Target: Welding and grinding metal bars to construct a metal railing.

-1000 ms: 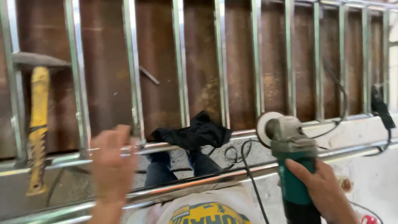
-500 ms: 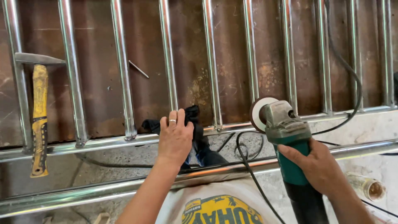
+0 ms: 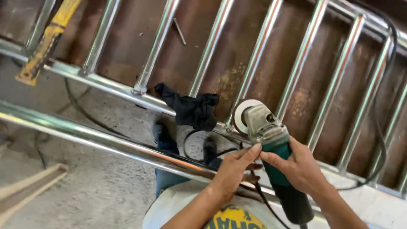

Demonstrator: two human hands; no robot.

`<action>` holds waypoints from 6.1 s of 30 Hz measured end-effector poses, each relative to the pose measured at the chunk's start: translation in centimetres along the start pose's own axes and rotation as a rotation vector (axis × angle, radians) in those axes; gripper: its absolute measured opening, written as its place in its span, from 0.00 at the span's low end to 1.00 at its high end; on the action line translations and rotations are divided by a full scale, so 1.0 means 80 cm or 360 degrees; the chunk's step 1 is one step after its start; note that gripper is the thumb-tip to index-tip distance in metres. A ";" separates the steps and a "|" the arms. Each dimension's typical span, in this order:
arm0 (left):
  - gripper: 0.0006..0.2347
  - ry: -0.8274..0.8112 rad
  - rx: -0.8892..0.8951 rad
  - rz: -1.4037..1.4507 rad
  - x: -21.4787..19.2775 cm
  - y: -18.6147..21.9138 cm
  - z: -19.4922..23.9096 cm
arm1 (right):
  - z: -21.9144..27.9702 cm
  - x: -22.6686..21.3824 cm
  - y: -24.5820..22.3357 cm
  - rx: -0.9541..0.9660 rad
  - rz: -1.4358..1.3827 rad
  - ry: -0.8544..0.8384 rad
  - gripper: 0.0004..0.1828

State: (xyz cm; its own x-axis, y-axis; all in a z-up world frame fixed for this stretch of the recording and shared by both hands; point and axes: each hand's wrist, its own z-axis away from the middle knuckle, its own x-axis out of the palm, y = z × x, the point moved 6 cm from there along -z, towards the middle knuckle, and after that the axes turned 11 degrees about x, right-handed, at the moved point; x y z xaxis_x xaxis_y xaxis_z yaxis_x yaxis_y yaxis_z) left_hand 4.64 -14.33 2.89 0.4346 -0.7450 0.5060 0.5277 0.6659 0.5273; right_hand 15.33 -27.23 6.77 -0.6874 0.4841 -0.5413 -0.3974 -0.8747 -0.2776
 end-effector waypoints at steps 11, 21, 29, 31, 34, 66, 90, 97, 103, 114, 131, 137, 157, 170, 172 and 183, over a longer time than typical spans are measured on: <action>0.26 0.0469 0.0171 0.0625 0.039 -0.021 -0.005 | -0.034 0.007 0.011 -0.0232 0.0286 0.0057 0.23; 0.20 0.0564 0.0410 0.0651 0.029 -0.043 -0.023 | -0.051 0.018 0.016 -0.0355 0.0289 0.0050 0.20; 0.20 0.0596 0.0438 0.0594 0.025 -0.033 -0.015 | -0.042 0.017 0.010 -0.0271 0.0251 0.0033 0.18; 0.19 0.0588 0.0460 0.0638 0.025 -0.037 -0.017 | -0.043 0.018 0.012 -0.0300 0.0214 0.0022 0.18; 0.18 0.0584 0.0491 0.0705 0.025 -0.045 -0.021 | -0.040 0.019 0.008 -0.0315 0.0217 0.0028 0.19; 0.21 0.0604 0.0437 0.0523 0.032 -0.029 -0.007 | -0.035 0.004 0.022 -0.0256 0.0263 0.0118 0.18; 0.18 0.0472 0.0126 0.0998 0.040 -0.087 0.016 | -0.001 0.010 0.042 0.0056 0.0593 0.0069 0.26; 0.18 0.0474 0.0043 0.0834 0.034 -0.090 0.016 | -0.010 0.006 0.055 0.0235 0.0754 0.0112 0.25; 0.18 0.0456 0.0071 0.0955 0.037 -0.086 0.020 | 0.005 0.008 0.044 0.0212 0.0705 0.0114 0.23; 0.21 0.0386 0.0032 0.1035 0.035 -0.107 0.013 | 0.003 0.012 0.047 0.0201 0.0768 0.0163 0.24; 0.21 0.0284 0.0003 0.0771 0.046 -0.084 0.027 | -0.012 -0.032 0.081 0.0374 0.0493 0.0200 0.23; 0.22 0.0444 -0.0120 0.0861 0.032 -0.080 0.027 | 0.002 -0.006 0.042 0.0393 0.0557 0.0075 0.22; 0.22 0.0244 0.0054 0.1072 0.019 -0.032 0.005 | 0.001 0.003 -0.013 0.0302 0.0758 0.0403 0.21; 0.26 0.0229 0.0175 0.0969 0.017 -0.029 -0.005 | 0.001 0.006 -0.020 0.0138 0.0558 0.0310 0.16; 0.24 0.0255 0.0173 0.0973 0.017 -0.030 -0.001 | 0.009 0.013 -0.029 0.0208 0.0540 0.0278 0.16; 0.23 0.0207 0.0194 0.0928 0.017 -0.050 -0.006 | 0.006 0.014 -0.011 -0.0004 0.0518 0.0264 0.18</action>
